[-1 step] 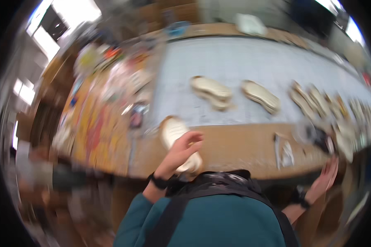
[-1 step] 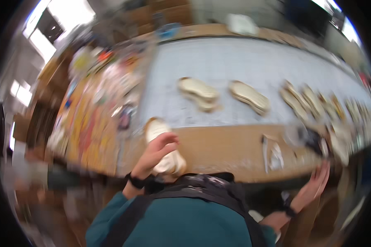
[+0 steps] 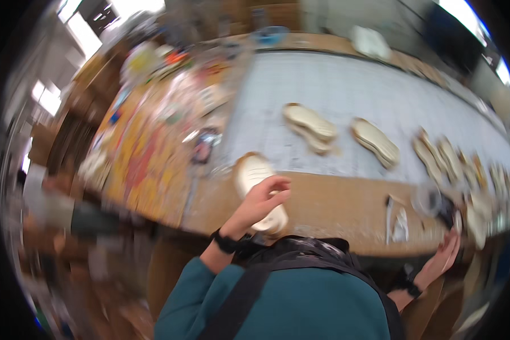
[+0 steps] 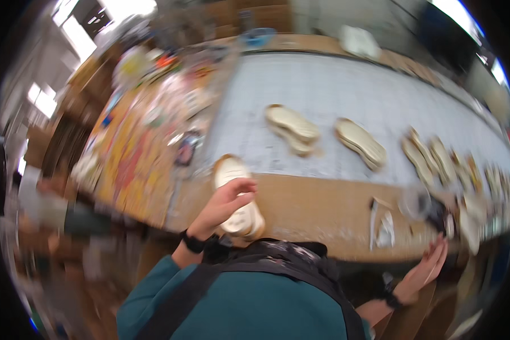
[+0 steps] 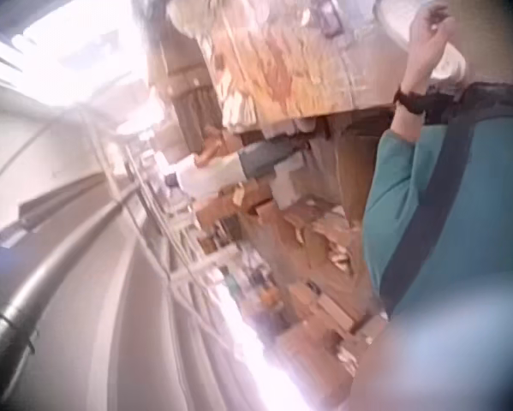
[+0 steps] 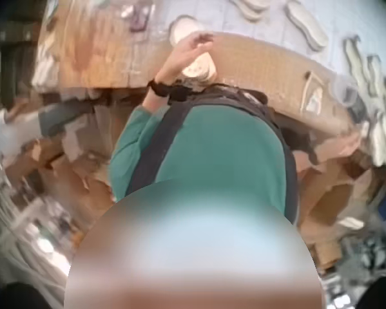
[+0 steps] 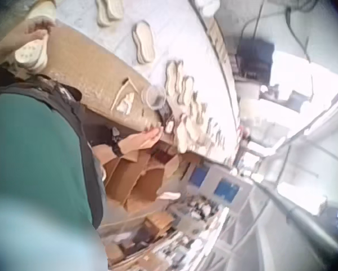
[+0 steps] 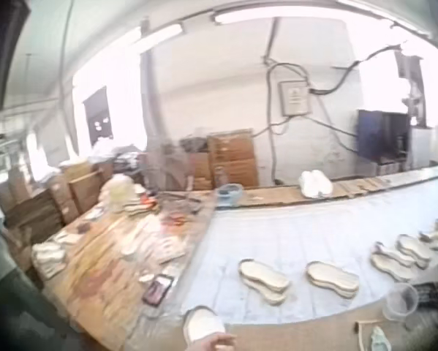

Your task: Inspecting and applying glue to shoe soles in a manufacturing environment.

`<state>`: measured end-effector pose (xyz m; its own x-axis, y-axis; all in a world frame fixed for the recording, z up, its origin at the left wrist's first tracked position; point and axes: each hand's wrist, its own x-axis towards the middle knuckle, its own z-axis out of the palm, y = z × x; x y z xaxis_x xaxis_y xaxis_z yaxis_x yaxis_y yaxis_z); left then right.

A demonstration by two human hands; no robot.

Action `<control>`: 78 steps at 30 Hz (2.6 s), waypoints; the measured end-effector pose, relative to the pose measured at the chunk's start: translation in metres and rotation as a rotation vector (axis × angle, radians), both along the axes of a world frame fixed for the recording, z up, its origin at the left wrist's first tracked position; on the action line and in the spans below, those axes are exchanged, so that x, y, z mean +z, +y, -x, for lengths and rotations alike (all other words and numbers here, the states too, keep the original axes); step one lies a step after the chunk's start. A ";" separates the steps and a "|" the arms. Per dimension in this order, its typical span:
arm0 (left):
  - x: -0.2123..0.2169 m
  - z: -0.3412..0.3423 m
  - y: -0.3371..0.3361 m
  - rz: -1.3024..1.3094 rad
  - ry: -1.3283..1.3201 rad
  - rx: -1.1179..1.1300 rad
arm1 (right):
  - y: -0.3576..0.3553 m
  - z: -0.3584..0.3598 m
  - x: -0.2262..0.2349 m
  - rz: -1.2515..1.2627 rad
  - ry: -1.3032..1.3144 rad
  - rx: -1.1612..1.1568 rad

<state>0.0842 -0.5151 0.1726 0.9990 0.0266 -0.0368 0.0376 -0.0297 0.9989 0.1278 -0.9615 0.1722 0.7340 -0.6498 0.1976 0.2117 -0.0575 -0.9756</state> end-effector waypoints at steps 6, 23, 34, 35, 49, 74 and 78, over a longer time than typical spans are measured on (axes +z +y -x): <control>-0.038 0.043 0.067 -0.305 -0.056 0.585 | 0.110 -0.047 -0.015 0.341 0.122 0.451; -0.159 -0.050 0.256 -1.249 0.412 0.798 | 0.305 -0.043 -0.046 0.459 0.489 1.376; -0.160 0.009 0.110 0.652 0.492 0.460 | 0.366 -0.044 -0.127 0.027 0.780 1.678; -0.143 0.014 0.101 0.656 0.491 0.476 | 0.370 -0.041 -0.128 0.135 0.786 1.724; -0.086 0.126 0.106 1.158 0.136 0.545 | 0.424 -0.028 -0.051 0.174 0.340 2.090; -0.180 0.410 0.065 1.605 -0.321 2.200 | 0.414 -0.012 -0.059 -0.101 0.843 2.091; -0.154 0.284 0.117 1.246 -0.077 1.679 | 0.352 -0.096 -0.084 -0.215 0.940 1.576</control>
<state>-0.2002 -0.3983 0.0184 0.0429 0.6973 -0.7155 -0.7265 0.5133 0.4568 0.2233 -0.6097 0.0886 0.4180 0.7082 -0.5691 -0.6121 -0.2433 -0.7524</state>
